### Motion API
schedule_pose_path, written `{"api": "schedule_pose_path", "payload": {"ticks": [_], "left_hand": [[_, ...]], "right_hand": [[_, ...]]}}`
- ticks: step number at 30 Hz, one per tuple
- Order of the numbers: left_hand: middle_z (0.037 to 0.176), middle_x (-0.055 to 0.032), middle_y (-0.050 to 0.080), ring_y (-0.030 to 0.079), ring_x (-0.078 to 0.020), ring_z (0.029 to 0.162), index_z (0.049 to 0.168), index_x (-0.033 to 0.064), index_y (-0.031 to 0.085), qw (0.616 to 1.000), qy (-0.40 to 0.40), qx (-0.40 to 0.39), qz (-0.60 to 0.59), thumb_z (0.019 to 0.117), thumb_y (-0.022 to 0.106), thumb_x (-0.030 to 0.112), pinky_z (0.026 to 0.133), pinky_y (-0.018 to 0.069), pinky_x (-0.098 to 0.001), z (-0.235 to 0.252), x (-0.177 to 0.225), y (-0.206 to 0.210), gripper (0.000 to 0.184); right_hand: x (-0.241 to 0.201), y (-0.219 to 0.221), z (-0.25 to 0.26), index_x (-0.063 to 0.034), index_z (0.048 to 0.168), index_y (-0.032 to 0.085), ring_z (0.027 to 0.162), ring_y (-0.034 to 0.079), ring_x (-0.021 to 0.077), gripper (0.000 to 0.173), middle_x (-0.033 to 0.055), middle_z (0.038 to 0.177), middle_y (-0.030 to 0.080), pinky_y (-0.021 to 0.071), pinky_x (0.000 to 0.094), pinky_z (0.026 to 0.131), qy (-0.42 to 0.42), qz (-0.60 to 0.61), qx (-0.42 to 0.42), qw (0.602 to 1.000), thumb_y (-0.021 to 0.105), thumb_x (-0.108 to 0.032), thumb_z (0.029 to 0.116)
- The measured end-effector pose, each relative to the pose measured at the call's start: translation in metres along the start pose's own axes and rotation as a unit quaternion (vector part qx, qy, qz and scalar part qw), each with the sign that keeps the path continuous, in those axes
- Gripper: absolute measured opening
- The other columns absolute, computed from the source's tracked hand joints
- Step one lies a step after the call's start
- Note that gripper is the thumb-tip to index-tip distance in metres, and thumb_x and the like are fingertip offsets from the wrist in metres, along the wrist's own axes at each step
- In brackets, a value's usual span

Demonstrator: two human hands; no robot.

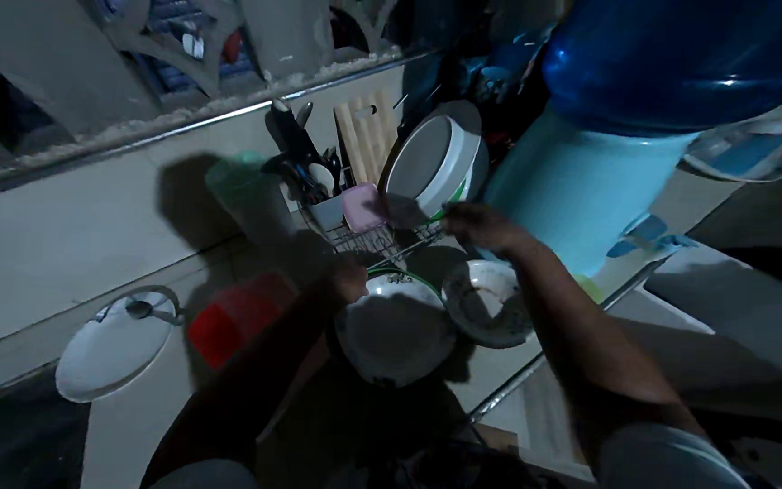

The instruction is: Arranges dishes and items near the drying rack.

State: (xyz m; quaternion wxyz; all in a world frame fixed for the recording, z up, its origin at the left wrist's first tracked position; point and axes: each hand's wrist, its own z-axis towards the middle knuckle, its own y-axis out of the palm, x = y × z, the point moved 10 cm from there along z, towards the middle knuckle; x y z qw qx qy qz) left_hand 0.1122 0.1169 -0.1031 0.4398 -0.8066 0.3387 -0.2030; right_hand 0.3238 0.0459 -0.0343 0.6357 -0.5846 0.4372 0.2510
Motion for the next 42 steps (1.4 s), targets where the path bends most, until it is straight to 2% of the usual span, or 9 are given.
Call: {"api": "schedule_pose_path", "payload": {"ticks": [4, 10, 15, 21, 28, 33, 36, 38, 42], "left_hand": [[0.125, -0.0269, 0.064, 0.06, -0.0418, 0.12, 0.122, -0.0061, 0.065, 0.999, -0.037, -0.001, -0.018, 0.1058, 0.054, 0.023, 0.1, 0.0471, -0.0583, -0.012, 0.004, -0.002, 0.035], [0.133, -0.0283, 0.059, 0.057, -0.0435, 0.126, 0.128, -0.0088, 0.059, 0.997, -0.064, -0.041, 0.026, 0.1069, 0.05, 0.018, 0.102, 0.0468, -0.0583, -0.028, 0.011, -0.006, 0.035], [0.133, -0.0283, 0.059, 0.057, -0.0443, 0.125, 0.127, -0.0087, 0.06, 0.994, -0.068, -0.061, 0.052, 0.1063, 0.051, 0.018, 0.1, 0.0475, -0.0598, -0.031, 0.015, -0.006, 0.035], [0.132, -0.0272, 0.059, 0.058, -0.0426, 0.124, 0.126, -0.0088, 0.06, 0.993, -0.079, -0.062, 0.054, 0.1055, 0.053, 0.018, 0.098, 0.0483, -0.0586, -0.035, 0.021, -0.01, 0.034], [0.115, -0.027, 0.065, 0.064, -0.04, 0.109, 0.122, -0.0041, 0.065, 0.989, 0.019, 0.029, -0.147, 0.1067, 0.051, 0.042, 0.096, 0.0473, -0.0592, -0.017, 0.016, -0.049, 0.051], [0.122, -0.0157, 0.065, 0.067, -0.0238, 0.093, 0.145, 0.0064, 0.049, 0.817, 0.086, 0.167, -0.545, 0.1105, 0.035, 0.046, 0.077, 0.0562, -0.0415, -0.003, 0.008, -0.099, 0.054], [0.143, -0.018, 0.054, 0.068, -0.0303, 0.107, 0.158, 0.0134, 0.027, 0.674, 0.119, 0.174, -0.708, 0.1074, 0.016, 0.06, 0.083, 0.0584, -0.0455, 0.004, 0.006, -0.118, 0.07], [0.14, -0.021, 0.054, 0.068, -0.0366, 0.103, 0.159, 0.0167, 0.02, 0.585, 0.117, 0.168, -0.785, 0.1022, 0.008, 0.07, 0.079, 0.0593, -0.0507, 0.006, 0.0, -0.123, 0.079], [0.104, -0.0181, 0.069, 0.07, -0.0317, 0.089, 0.128, 0.0089, 0.052, 0.464, 0.199, 0.141, -0.852, 0.099, 0.01, 0.075, 0.072, 0.0606, -0.0495, 0.006, -0.003, -0.114, 0.084]], "right_hand": [[0.018, -0.046, 0.064, 0.0043, 0.155, 0.031, 0.129, 0.055, 0.042, 0.067, 0.0291, 0.147, 0.049, 0.046, 0.0555, 0.105, 0.074, 0.046, 0.202, 0.975, 0.058, -0.033, 0.1054], [0.038, -0.055, 0.11, 0.0025, 0.129, 0.064, 0.13, 0.054, 0.0446, 0.046, 0.029, 0.137, 0.058, 0.0448, 0.0609, 0.108, 0.101, 0.019, 0.305, 0.947, 0.069, -0.029, 0.0971], [0.034, -0.058, 0.099, 0.0068, 0.145, 0.046, 0.135, 0.051, 0.0448, 0.062, 0.0315, 0.143, 0.052, 0.0432, 0.0591, 0.11, 0.166, -0.01, 0.296, 0.941, 0.068, -0.027, 0.0977], [0.06, -0.066, 0.102, 0.0027, 0.13, 0.061, 0.121, 0.06, 0.0399, 0.04, 0.0267, 0.129, 0.062, 0.0475, 0.0582, 0.102, 0.139, 0.11, 0.298, 0.938, 0.064, -0.025, 0.1014], [0.029, -0.078, 0.088, 0.0027, 0.138, 0.054, 0.111, 0.066, 0.0336, 0.043, 0.0251, 0.126, 0.064, 0.0539, 0.051, 0.096, 0.021, 0.166, 0.294, 0.941, 0.064, -0.017, 0.1014], [-0.024, -0.089, 0.043, 0.0028, 0.13, 0.059, 0.096, 0.068, 0.0192, 0.034, 0.0182, 0.113, 0.068, 0.0575, 0.0391, 0.088, -0.129, 0.113, 0.279, 0.945, 0.063, -0.014, 0.1008], [-0.057, -0.086, -0.006, 0.0066, 0.124, 0.062, 0.096, 0.069, 0.017, 0.031, 0.0185, 0.11, 0.07, 0.0573, 0.035, 0.089, -0.244, -0.003, 0.288, 0.926, 0.06, -0.016, 0.1024], [-0.068, -0.08, -0.043, 0.0099, 0.112, 0.066, 0.089, 0.067, 0.0201, 0.029, 0.021, 0.101, 0.068, 0.0568, 0.0346, 0.084, -0.337, -0.08, 0.313, 0.884, 0.06, -0.016, 0.1019], [-0.068, -0.064, -0.111, 0.0048, 0.102, 0.071, 0.097, 0.069, 0.0289, 0.016, 0.0221, 0.101, 0.07, 0.0559, 0.0379, 0.09, -0.454, -0.199, 0.313, 0.81, 0.061, -0.009, 0.0992]]}}
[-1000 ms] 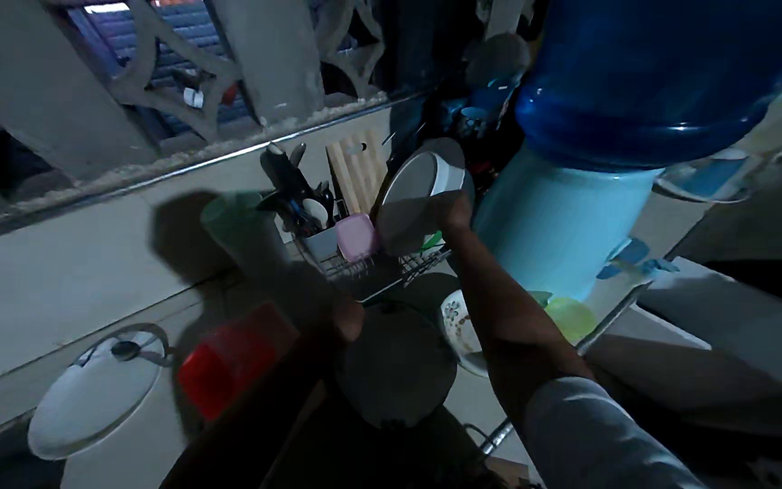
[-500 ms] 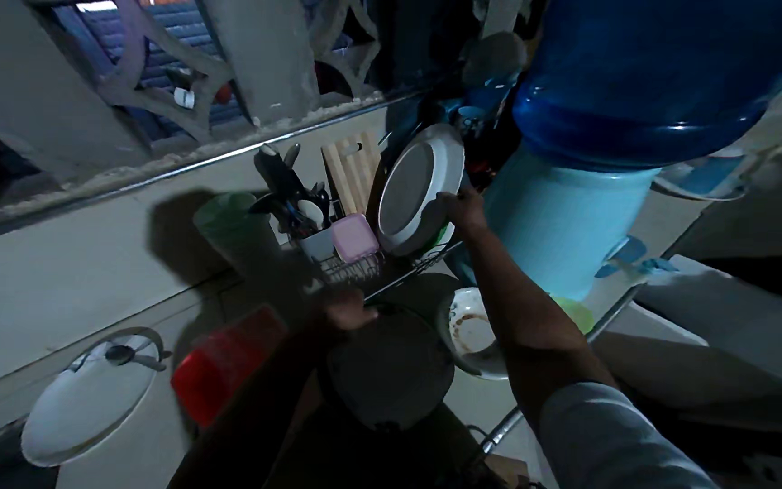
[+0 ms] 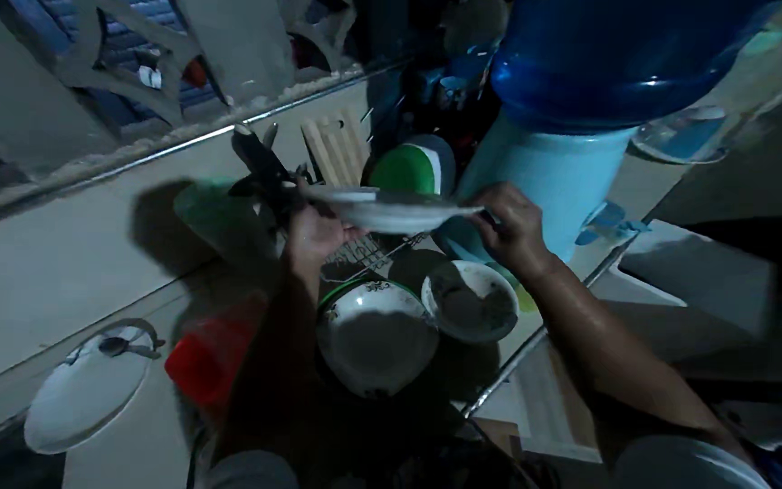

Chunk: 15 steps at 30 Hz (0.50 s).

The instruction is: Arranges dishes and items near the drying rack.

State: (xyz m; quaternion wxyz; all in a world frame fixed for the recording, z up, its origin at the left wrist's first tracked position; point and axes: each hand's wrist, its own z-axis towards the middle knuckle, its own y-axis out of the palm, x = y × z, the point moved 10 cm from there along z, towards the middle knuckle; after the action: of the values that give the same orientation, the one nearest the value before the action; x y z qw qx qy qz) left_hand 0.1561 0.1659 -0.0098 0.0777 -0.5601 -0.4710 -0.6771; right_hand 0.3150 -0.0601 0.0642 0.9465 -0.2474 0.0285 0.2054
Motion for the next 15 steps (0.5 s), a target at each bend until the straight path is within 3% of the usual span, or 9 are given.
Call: {"api": "schedule_pose_path", "payload": {"ticks": [1, 3, 5, 7, 9, 11, 13, 14, 15], "left_hand": [[0.097, -0.0112, 0.072, 0.071, -0.0239, 0.087, 0.115, 0.0122, 0.062, 0.998, 0.029, -0.04, -0.025, 0.1032, 0.019, 0.067, 0.073, 0.0611, -0.0444, -0.005, -0.001, 0.002, 0.071], [0.094, -0.0009, 0.073, 0.071, -0.0103, 0.088, 0.107, 0.016, 0.064, 0.991, 0.095, -0.093, -0.01, 0.1113, 0.026, 0.038, 0.077, 0.0622, -0.032, -0.024, 0.002, 0.014, 0.044], [0.088, -0.0008, 0.072, 0.071, -0.0085, 0.082, 0.102, 0.0135, 0.063, 0.997, 0.063, -0.049, 0.021, 0.1073, 0.034, 0.02, 0.072, 0.062, -0.0287, -0.041, -0.009, 0.019, 0.031], [0.087, -0.0022, 0.07, 0.071, -0.0106, 0.078, 0.106, 0.0127, 0.062, 0.997, 0.01, 0.055, 0.058, 0.1046, 0.041, 0.019, 0.067, 0.0616, -0.0312, -0.06, -0.019, 0.018, 0.021], [0.089, -0.001, 0.071, 0.071, -0.0078, 0.079, 0.107, 0.0129, 0.06, 0.992, 0.022, 0.078, 0.1, 0.1057, 0.037, 0.017, 0.067, 0.0612, -0.0287, -0.079, -0.01, 0.025, 0.023], [0.093, -0.0016, 0.072, 0.067, 0.0014, 0.081, 0.106, 0.0051, 0.061, 0.954, 0.071, 0.144, 0.254, 0.1063, 0.036, 0.007, 0.07, 0.0561, -0.0151, -0.111, 0.025, 0.029, 0.024], [0.132, -0.0194, 0.059, 0.056, -0.007, 0.115, 0.136, -0.014, 0.048, 0.87, 0.06, 0.189, 0.452, 0.1094, 0.04, 0.007, 0.102, 0.041, -0.0193, -0.149, 0.057, 0.027, 0.035], [0.123, -0.0144, 0.062, 0.059, -0.0023, 0.107, 0.13, -0.0119, 0.052, 0.848, 0.118, 0.217, 0.47, 0.1067, 0.047, 0.009, 0.096, 0.0454, -0.0168, -0.161, 0.069, 0.005, 0.031], [0.111, -0.0052, 0.066, 0.063, 0.0017, 0.098, 0.122, -0.0043, 0.056, 0.854, 0.198, 0.231, 0.422, 0.1015, 0.054, 0.008, 0.087, 0.0513, -0.0155, -0.17, 0.075, -0.025, 0.024]], "right_hand": [[-0.007, -0.005, -0.01, 0.0024, 0.101, 0.071, 0.1, 0.068, 0.0307, 0.013, 0.0218, 0.102, 0.07, 0.0551, 0.0396, 0.093, -0.023, -0.011, -0.008, 1.0, 0.061, -0.006, 0.0984], [-0.016, -0.016, -0.029, -0.0008, 0.1, 0.071, 0.105, 0.067, 0.0312, 0.012, 0.0206, 0.104, 0.07, 0.0534, 0.0402, 0.097, -0.041, -0.017, -0.011, 0.999, 0.06, -0.003, 0.0977], [-0.015, -0.028, -0.047, -0.0007, 0.101, 0.071, 0.109, 0.066, 0.0335, 0.011, 0.0231, 0.108, 0.069, 0.0519, 0.0416, 0.1, -0.019, -0.033, 0.003, 0.999, 0.06, -0.003, 0.0976], [-0.007, -0.038, -0.067, 0.0053, 0.113, 0.069, 0.118, 0.063, 0.04, 0.02, 0.0307, 0.122, 0.064, 0.0514, 0.0451, 0.103, 0.07, -0.061, 0.013, 0.996, 0.061, -0.003, 0.0961], [0.004, -0.046, -0.1, 0.0089, 0.133, 0.057, 0.124, 0.059, 0.0415, 0.039, 0.0338, 0.136, 0.055, 0.0531, 0.047, 0.1, 0.213, -0.084, -0.009, 0.973, 0.062, -0.011, 0.0988], [0.01, -0.054, -0.146, 0.0096, 0.135, 0.053, 0.116, 0.063, 0.0412, 0.043, 0.0322, 0.132, 0.058, 0.0559, 0.051, 0.093, 0.345, -0.097, -0.032, 0.933, 0.062, -0.014, 0.1006], [0.013, -0.058, -0.194, 0.0121, 0.127, 0.058, 0.098, 0.067, 0.0391, 0.035, 0.0309, 0.116, 0.064, 0.057, 0.0518, 0.084, 0.446, -0.089, -0.062, 0.888, 0.058, -0.014, 0.1031], [0.013, -0.056, -0.214, 0.013, 0.122, 0.06, 0.09, 0.068, 0.0378, 0.032, 0.0301, 0.108, 0.066, 0.057, 0.0516, 0.082, 0.483, -0.075, -0.081, 0.869, 0.055, -0.014, 0.1045], [0.013, -0.051, -0.23, 0.0131, 0.119, 0.062, 0.087, 0.069, 0.0358, 0.032, 0.029, 0.102, 0.068, 0.0562, 0.0507, 0.081, 0.524, -0.048, -0.099, 0.845, 0.053, -0.014, 0.1059]]}}
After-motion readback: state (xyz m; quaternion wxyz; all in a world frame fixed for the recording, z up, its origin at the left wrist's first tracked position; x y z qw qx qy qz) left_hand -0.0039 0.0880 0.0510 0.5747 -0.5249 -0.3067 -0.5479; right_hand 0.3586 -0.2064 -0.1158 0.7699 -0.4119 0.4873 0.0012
